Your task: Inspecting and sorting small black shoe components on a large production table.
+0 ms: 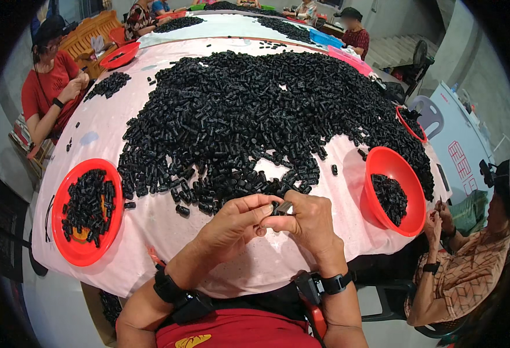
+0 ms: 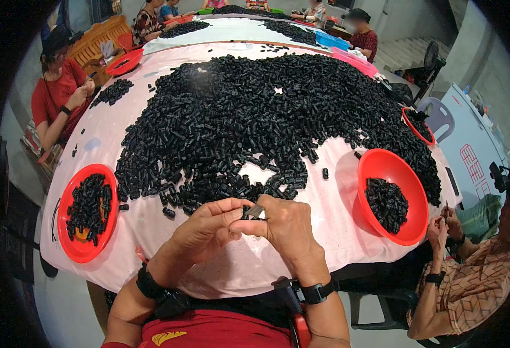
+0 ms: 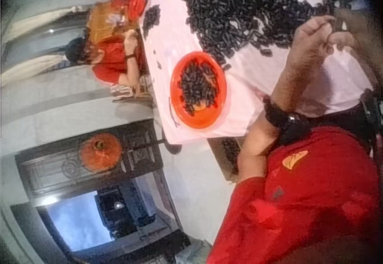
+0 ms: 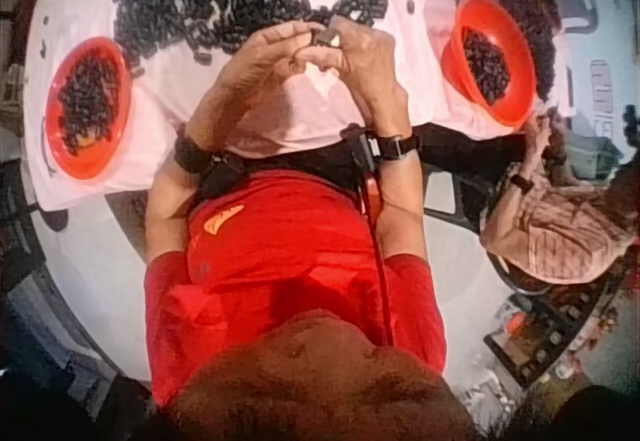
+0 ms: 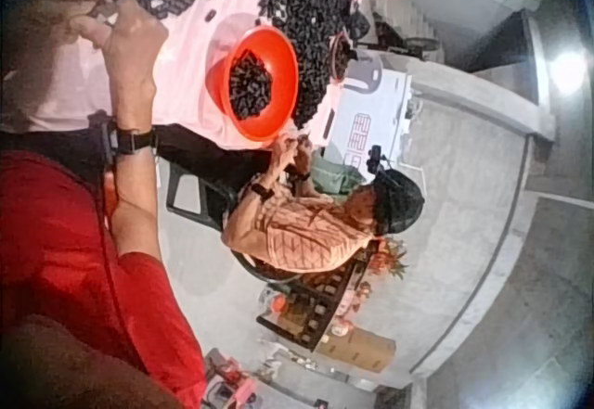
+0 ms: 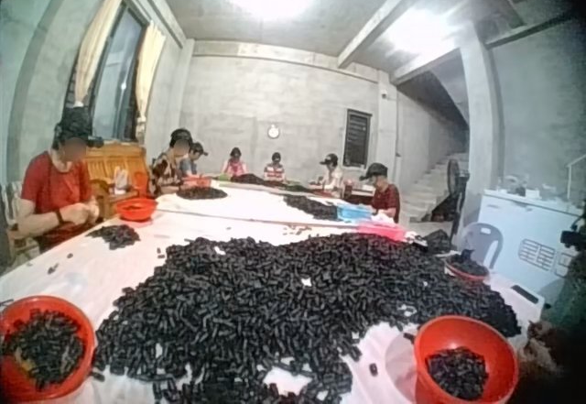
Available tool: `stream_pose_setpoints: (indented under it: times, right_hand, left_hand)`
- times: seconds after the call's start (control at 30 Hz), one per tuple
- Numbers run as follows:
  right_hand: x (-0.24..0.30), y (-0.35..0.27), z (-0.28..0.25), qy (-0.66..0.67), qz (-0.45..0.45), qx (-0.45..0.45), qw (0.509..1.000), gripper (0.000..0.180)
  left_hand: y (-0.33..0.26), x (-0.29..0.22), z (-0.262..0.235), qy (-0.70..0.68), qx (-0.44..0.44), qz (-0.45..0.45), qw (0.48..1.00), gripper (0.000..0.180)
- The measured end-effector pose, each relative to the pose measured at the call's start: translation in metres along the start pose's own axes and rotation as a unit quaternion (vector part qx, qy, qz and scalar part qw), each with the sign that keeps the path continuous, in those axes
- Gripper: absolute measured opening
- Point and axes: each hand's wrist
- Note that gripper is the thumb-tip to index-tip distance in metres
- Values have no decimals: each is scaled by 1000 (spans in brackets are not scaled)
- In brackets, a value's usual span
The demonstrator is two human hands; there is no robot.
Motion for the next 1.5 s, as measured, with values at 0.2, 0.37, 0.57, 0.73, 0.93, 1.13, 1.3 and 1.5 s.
stream_pose_setpoints:
  times: [0.2,0.37,0.57,0.73,0.93,1.13,1.3,1.5]
  right_hand:
    - [-1,0,3,19,1,8,1000,59]
    - [-2,0,2,27,3,9,1000,58]
    - [-2,0,3,59,25,23,998,57]
    - [-2,0,4,55,23,33,998,57]
    - [1,-2,0,77,33,26,996,51]
    - [17,6,-17,270,54,-4,961,22]
    - [12,4,-20,311,46,50,948,17]
    - [10,3,-11,302,90,9,949,12]
  left_hand:
    - [0,3,-2,-4,-12,-2,1000,35]
    - [-1,2,-1,0,-15,-6,1000,31]
    - [-2,2,1,-12,-27,-9,1000,29]
    - [-2,3,0,-10,-29,-9,999,30]
    - [0,-1,-2,-6,-11,-9,1000,33]
    - [-1,-2,0,-20,-15,-6,1000,35]
    - [-1,-5,2,-44,-21,-17,999,28]
    - [-1,-6,4,-51,-40,20,998,29]
Point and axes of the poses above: each hand's wrist, its own y-axis towards the middle knuckle, its own z-axis out of the palm, x = y × z, and after that the axes turned 2 degrees about x, right-handed
